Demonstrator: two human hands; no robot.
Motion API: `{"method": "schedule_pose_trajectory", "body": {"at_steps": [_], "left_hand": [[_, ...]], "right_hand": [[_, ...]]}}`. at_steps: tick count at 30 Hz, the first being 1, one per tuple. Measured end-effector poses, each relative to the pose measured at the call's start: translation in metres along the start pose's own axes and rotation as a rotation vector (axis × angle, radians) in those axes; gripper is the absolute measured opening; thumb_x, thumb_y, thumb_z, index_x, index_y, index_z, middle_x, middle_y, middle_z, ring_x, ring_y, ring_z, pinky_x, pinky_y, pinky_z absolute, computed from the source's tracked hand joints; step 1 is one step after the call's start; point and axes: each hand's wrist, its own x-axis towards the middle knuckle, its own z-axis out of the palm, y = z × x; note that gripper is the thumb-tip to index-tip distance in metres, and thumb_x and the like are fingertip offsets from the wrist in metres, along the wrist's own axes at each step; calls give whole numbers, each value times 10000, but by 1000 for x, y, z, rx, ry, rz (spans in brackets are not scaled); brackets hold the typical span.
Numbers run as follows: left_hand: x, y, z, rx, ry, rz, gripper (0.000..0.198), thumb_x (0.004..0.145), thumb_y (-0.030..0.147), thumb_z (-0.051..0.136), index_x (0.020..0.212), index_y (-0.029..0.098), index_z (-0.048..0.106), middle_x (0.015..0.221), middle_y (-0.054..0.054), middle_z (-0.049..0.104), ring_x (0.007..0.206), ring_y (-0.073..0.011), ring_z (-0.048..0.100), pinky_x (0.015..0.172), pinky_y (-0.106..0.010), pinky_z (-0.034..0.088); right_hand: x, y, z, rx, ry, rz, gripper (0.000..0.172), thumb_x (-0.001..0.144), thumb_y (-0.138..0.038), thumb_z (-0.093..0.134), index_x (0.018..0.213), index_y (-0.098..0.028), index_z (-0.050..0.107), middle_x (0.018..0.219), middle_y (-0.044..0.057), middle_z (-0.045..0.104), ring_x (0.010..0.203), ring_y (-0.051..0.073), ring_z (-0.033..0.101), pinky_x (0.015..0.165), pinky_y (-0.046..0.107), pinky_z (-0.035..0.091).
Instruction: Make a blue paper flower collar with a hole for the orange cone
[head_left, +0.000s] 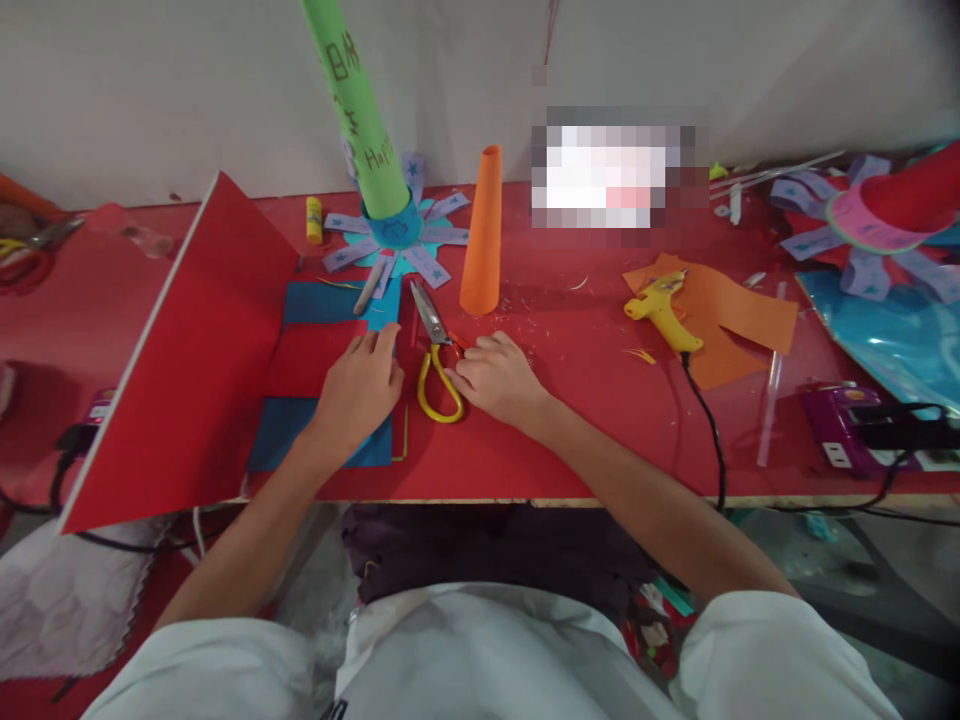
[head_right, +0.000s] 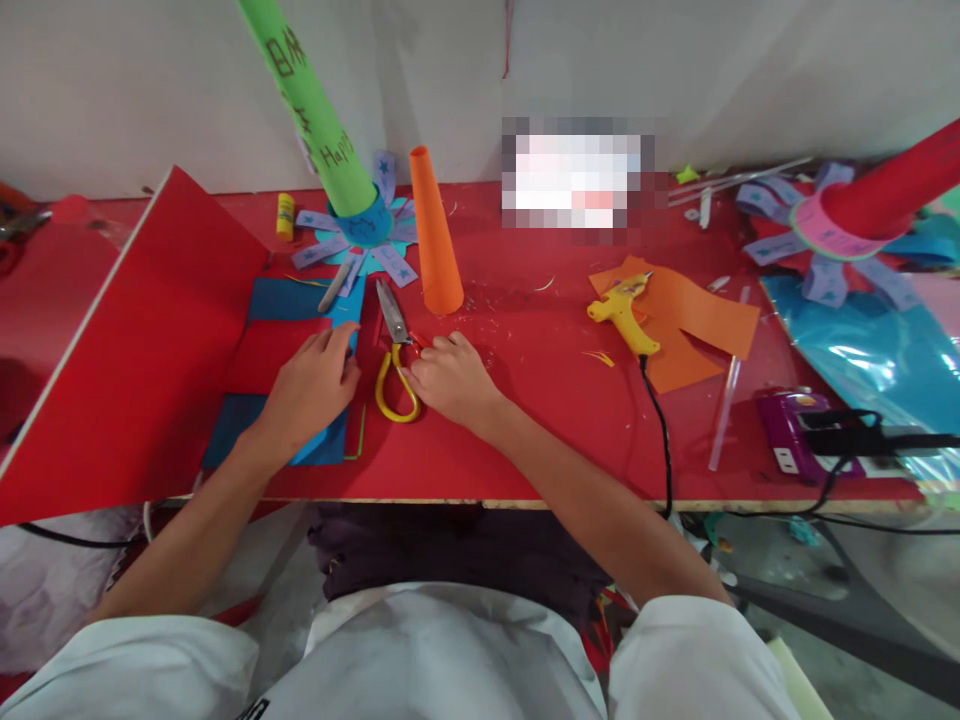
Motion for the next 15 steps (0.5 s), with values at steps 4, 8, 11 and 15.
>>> {"method": "schedule_pose_trajectory", "body": {"at_steps": [4,8,11,15], "left_hand": [[-2,-18,-3,-200,17,-71,644,994,150,475,1637,179,469,1123,-131,765,1027,-335,753,882,-422,574],[2,-43,-3,-545,95,-94,675,951,250,572,1617,212,472,995,-40,731,937,-249,716,918,-373,556],[4,-58,-6,-812,102,-178,742,863,345,705,1565,214,505,893,8,670,857,-205,671,863,-329,544],[1,-65,-17,-1053,77,-383,737,702,359,853,1390,232,623,809,36,621,734,-158,590,691,-267,466]], "right_hand": [[0,1,-3,11,-18,-19,502,1170,-378,476,982,-145,879,873,120,804,911,254,581,898,424,313],[1,2,-6,19,-51,-22,505,1176,-391,468,1015,-144,877,892,119,810,935,260,601,909,425,307],[1,3,-7,27,-48,-24,494,1175,-395,474,1026,-151,877,891,115,808,937,256,608,911,419,306],[1,4,-6,39,-32,-36,501,1175,-397,470,1002,-155,873,878,109,800,922,250,595,905,413,305]]}}
